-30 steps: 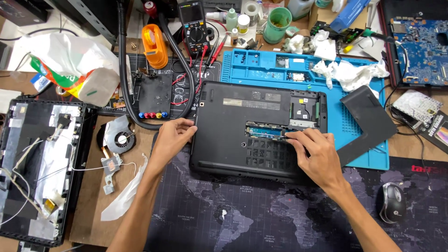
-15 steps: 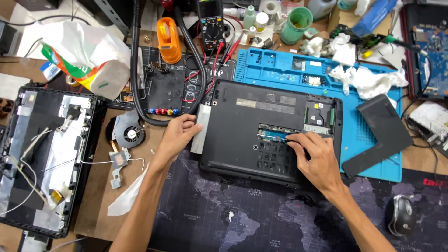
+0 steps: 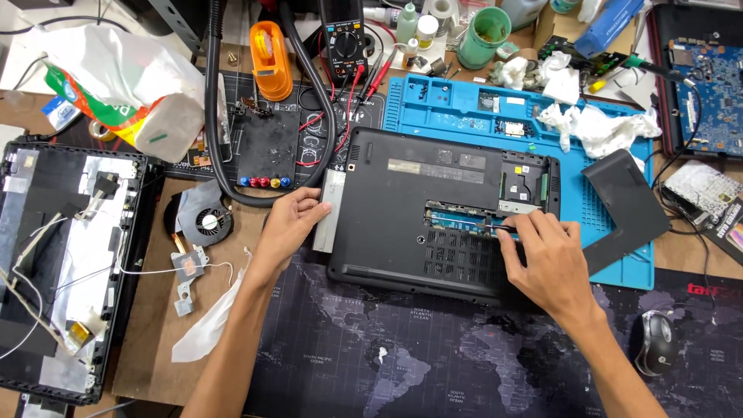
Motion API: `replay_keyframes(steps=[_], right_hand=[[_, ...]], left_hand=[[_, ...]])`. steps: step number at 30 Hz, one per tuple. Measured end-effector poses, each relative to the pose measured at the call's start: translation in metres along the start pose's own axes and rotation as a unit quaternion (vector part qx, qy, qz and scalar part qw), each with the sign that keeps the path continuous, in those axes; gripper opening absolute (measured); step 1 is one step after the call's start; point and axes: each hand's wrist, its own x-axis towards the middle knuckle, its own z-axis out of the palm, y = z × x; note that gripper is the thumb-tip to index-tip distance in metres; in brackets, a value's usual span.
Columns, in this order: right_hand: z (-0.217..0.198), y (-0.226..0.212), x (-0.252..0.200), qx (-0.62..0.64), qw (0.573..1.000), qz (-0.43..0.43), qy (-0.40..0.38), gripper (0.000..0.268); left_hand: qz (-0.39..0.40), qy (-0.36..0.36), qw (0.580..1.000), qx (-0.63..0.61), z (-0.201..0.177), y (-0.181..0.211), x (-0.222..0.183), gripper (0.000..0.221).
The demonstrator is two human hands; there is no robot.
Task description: Disassembling a laptop by removing the back panel screws, the battery, and the optical drive
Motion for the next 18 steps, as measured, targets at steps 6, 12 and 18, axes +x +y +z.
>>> replay_keyframes(steps=[6, 12, 18], right_hand=[[0.003, 0.008, -0.01, -0.011, 1.0, 0.013, -0.006, 0.02], [0.009, -0.047, -0.024, 0.131, 0.985, -0.082, -0.081, 0.05], [0.019, -0.077, -0.023, 0.067, 0.958, -0.274, -0.046, 0.042]], left_hand=[[0.007, 0.007, 1.0, -0.01, 0.003, 0.004, -0.004, 0.032], [-0.027, 0.003, 1.0, -0.002, 0.006, 0.022, -0.011, 0.029], [-0.049, 0.0, 0.999, 0.012, 0.005, 0.026, -0.015, 0.032]])
